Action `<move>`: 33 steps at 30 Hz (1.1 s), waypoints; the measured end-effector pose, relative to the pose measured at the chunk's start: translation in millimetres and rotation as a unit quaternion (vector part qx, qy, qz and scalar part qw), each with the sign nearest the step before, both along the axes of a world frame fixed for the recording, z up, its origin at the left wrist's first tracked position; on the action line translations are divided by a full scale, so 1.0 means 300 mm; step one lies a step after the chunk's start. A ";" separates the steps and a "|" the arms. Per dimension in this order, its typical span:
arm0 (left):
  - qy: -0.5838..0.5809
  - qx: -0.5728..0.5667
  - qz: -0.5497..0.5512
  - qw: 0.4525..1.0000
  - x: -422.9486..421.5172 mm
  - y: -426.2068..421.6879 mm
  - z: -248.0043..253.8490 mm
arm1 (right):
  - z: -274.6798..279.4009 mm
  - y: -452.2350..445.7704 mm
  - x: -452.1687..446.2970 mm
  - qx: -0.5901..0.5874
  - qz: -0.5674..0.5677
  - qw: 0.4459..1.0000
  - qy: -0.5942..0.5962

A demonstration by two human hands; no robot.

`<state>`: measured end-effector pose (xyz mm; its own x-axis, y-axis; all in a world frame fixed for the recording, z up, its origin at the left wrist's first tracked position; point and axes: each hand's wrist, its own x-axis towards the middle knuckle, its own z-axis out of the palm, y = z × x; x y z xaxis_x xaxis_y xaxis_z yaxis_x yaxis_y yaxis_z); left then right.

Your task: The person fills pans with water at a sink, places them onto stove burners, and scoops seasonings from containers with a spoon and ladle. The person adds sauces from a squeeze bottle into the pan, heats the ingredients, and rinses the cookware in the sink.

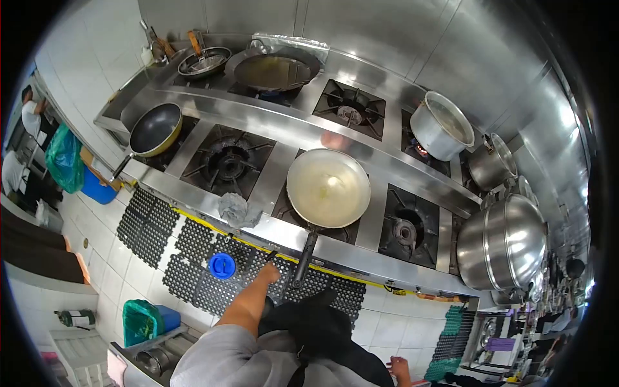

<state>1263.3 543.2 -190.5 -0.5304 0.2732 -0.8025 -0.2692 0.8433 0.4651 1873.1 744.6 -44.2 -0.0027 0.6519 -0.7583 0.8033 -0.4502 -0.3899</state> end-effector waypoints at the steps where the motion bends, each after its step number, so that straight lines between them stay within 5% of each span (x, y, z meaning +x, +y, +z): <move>1: 0.126 0.021 -0.172 0.977 0.062 -0.043 -0.027 | 0.042 -0.067 0.021 0.007 0.026 1.000 0.004; 2: 0.248 0.040 -0.335 0.908 0.126 -0.094 -0.042 | -0.107 -0.060 0.198 0.011 0.091 0.996 0.003; 4: 0.167 0.037 -0.333 0.927 0.217 -0.165 -0.047 | -0.390 -0.048 0.535 0.029 0.215 0.976 0.002; 6: 0.008 0.029 -0.322 0.946 0.304 -0.229 -0.063 | -0.293 -0.114 0.476 -0.003 0.221 0.975 -0.021; 8: 0.064 0.068 -0.306 0.947 0.384 -0.371 -0.084 | -0.223 -0.125 0.365 -0.026 0.234 0.971 -0.032; 12: 0.064 -0.067 -0.301 0.949 0.406 -0.654 -0.114 | -0.117 -0.011 0.024 -0.088 0.367 0.923 -0.073; 14: 0.109 -0.118 -0.385 0.909 0.362 -0.834 -0.195 | -0.128 0.095 -0.171 -0.101 0.323 0.935 -0.104; 15: 0.163 -0.111 -0.414 0.889 0.345 -0.905 -0.176 | -0.116 0.154 -0.251 0.016 0.474 0.877 -0.078; 16: 0.202 -0.123 -0.368 0.899 0.323 -1.001 -0.250 | -0.126 0.202 -0.341 0.092 0.549 0.822 -0.123; 17: 0.236 -0.134 -0.317 0.909 0.322 -1.071 -0.330 | -0.133 0.240 -0.413 0.001 0.346 0.938 -0.016; 18: 0.334 -0.032 0.067 0.940 0.354 -1.099 -0.385 | -0.141 0.285 -0.504 -0.004 0.320 0.947 0.017; 19: 0.346 -0.105 -0.167 0.917 0.330 -1.186 -0.351 | -0.176 0.352 -0.574 -0.014 0.343 0.938 0.038; 20: 0.320 -0.136 -0.206 0.915 0.348 -1.189 -0.249 | -0.188 0.402 -0.653 -0.017 0.372 0.928 0.028; 22: 0.262 -0.028 0.332 0.906 0.476 -1.123 -0.132 | -0.156 0.456 -0.794 -0.015 0.385 0.922 0.041; 23: 0.271 0.017 0.409 0.871 0.538 -1.099 -0.145 | -0.142 0.472 -0.855 -0.008 0.397 0.917 0.045; 26: 0.166 0.037 0.478 0.861 0.779 -0.939 -0.014 | -0.128 0.516 -0.989 -0.009 0.445 0.894 0.057; 28: 0.053 0.033 0.451 0.890 0.956 -0.834 -0.017 | -0.131 0.532 -0.992 -0.018 0.477 0.877 0.059; 30: 0.090 0.005 0.350 0.932 1.144 -0.706 0.014 | -0.198 0.576 -1.008 -0.033 0.539 0.841 0.029; 33: 0.073 0.089 0.514 0.850 1.354 -0.673 -0.170 | -0.243 0.592 -1.013 -0.070 0.563 0.823 -0.028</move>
<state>1669.7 341.5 -241.6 -0.6529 -0.2854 -0.7016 -0.7495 0.1097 0.6529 1569.2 922.2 -117.0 -0.5079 0.1654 -0.8454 0.7563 0.5554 -0.3457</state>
